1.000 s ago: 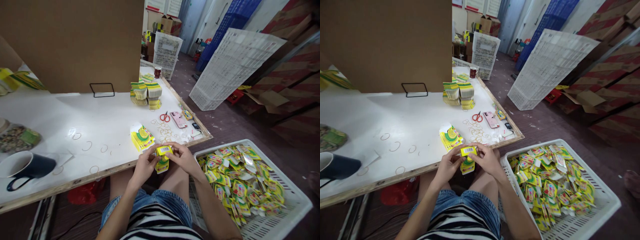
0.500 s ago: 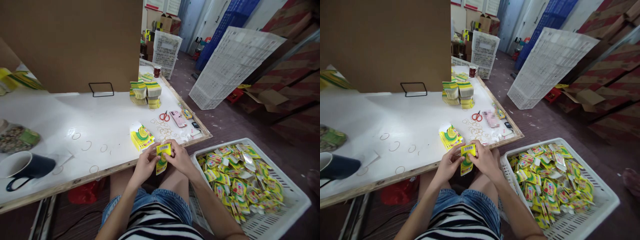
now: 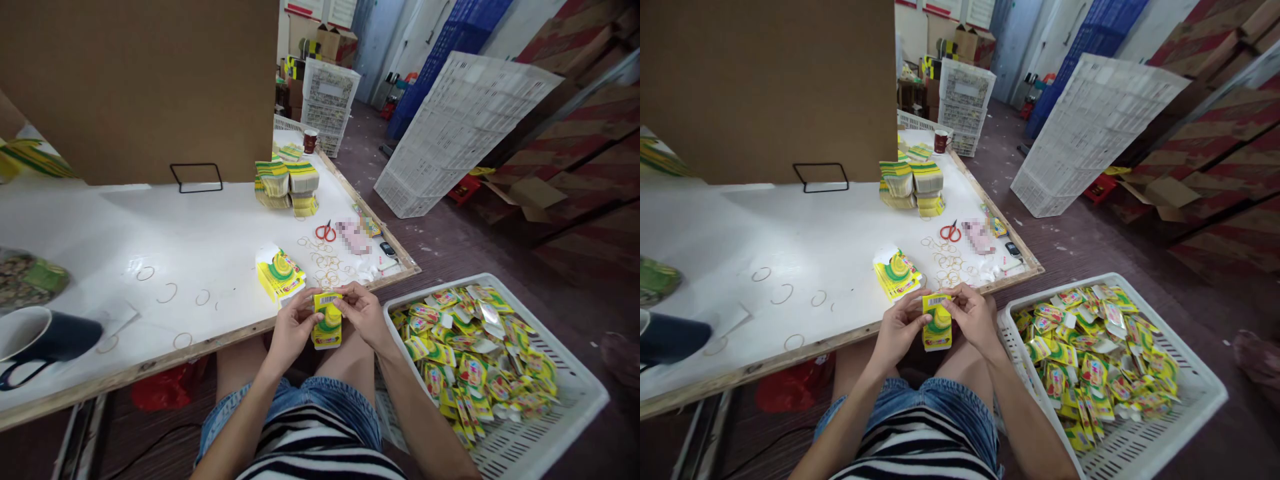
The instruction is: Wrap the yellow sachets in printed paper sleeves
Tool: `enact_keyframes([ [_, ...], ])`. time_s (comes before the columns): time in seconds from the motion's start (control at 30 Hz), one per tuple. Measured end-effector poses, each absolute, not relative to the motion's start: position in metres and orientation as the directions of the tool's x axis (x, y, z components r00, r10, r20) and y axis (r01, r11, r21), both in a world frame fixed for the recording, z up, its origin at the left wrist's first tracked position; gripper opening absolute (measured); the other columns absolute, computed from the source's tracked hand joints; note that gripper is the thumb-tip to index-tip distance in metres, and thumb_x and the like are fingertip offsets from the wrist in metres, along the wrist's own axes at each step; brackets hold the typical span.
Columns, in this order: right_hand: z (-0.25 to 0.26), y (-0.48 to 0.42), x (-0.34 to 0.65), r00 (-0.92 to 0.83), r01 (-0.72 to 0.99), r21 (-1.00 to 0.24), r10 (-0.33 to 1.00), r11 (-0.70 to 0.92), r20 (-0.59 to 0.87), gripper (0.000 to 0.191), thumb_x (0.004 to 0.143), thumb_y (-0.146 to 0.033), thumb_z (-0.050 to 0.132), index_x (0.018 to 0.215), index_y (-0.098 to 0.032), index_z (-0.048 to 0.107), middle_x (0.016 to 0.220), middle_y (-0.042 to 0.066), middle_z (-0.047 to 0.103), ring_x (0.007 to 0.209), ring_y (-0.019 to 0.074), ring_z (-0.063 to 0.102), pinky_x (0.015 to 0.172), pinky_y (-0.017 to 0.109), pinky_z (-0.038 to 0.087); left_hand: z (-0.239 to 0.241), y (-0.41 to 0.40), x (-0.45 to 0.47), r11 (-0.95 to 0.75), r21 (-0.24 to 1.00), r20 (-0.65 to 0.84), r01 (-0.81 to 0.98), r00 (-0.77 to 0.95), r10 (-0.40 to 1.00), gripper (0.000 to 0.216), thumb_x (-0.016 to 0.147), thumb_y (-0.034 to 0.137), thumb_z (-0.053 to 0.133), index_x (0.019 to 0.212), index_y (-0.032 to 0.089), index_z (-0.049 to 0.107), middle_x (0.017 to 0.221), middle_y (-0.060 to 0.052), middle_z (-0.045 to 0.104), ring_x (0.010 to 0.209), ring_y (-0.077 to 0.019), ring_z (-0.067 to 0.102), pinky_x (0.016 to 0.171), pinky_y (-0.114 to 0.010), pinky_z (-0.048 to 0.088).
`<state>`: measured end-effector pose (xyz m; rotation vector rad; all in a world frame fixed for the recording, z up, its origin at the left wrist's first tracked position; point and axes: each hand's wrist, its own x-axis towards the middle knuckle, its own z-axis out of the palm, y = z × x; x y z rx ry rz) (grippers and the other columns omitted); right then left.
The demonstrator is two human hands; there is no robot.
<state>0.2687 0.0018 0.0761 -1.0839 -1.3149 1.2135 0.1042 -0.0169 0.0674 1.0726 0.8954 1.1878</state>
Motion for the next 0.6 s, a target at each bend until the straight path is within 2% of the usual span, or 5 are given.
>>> enact_keyframes([
  [0.17, 0.0786, -0.0009, 0.2674, 0.006, 0.013, -0.997, 0.997, 0.071, 0.071, 0.027, 0.074, -0.042, 0.072, 0.089, -0.021, 0.067, 0.078, 0.003, 0.068, 0.066, 0.0161, 0.061, 0.058, 0.028, 0.051, 0.0671, -0.0138, 0.1065, 0.008, 0.965, 0.048, -0.264, 0.205, 0.978, 0.047, 0.079, 0.029, 0.067, 0.123, 0.018, 0.055, 0.118, -0.012, 0.068, 0.097, -0.0231, 0.069, 0.084, -0.034, 0.056],
  [0.27, 0.0814, -0.0024, 0.2686, -0.008, 0.021, -0.999, 0.999, 0.044, 0.044, 0.032, 0.075, -0.045, 0.071, 0.095, -0.02, 0.067, 0.078, 0.003, 0.068, 0.059, 0.0138, 0.057, 0.05, 0.025, 0.046, 0.0673, -0.0121, 0.1042, 0.027, 0.946, 0.056, -0.324, 0.243, 0.968, 0.05, 0.08, 0.032, 0.068, 0.125, 0.017, 0.054, 0.113, -0.013, 0.07, 0.095, -0.024, 0.07, 0.082, -0.035, 0.056],
  [0.4, 0.0828, -0.0012, 0.2694, -0.048, 0.01, -1.0, 0.998, 0.029, 0.029, 0.029, 0.075, -0.043, 0.071, 0.093, -0.02, 0.067, 0.074, 0.001, 0.065, 0.056, 0.0121, 0.054, 0.048, 0.023, 0.044, 0.0663, -0.0118, 0.1033, 0.078, 0.915, 0.025, -0.397, 0.248, 0.968, 0.052, 0.078, 0.033, 0.071, 0.124, 0.015, 0.052, 0.105, -0.013, 0.073, 0.092, -0.0249, 0.071, 0.081, -0.036, 0.056],
  [0.6, 0.0767, 0.0033, 0.2712, 0.007, -0.04, -0.999, 1.0, 0.003, 0.003, 0.032, 0.074, -0.044, 0.071, 0.094, -0.02, 0.063, 0.074, -0.001, 0.062, 0.048, 0.0071, 0.045, 0.042, 0.02, 0.036, 0.0627, -0.0125, 0.1013, 0.184, 0.894, 0.01, -0.409, 0.429, 0.903, 0.08, 0.075, 0.027, 0.074, 0.142, 0.023, 0.031, 0.116, -0.013, 0.068, 0.098, -0.0246, 0.069, 0.086, -0.038, 0.055],
])
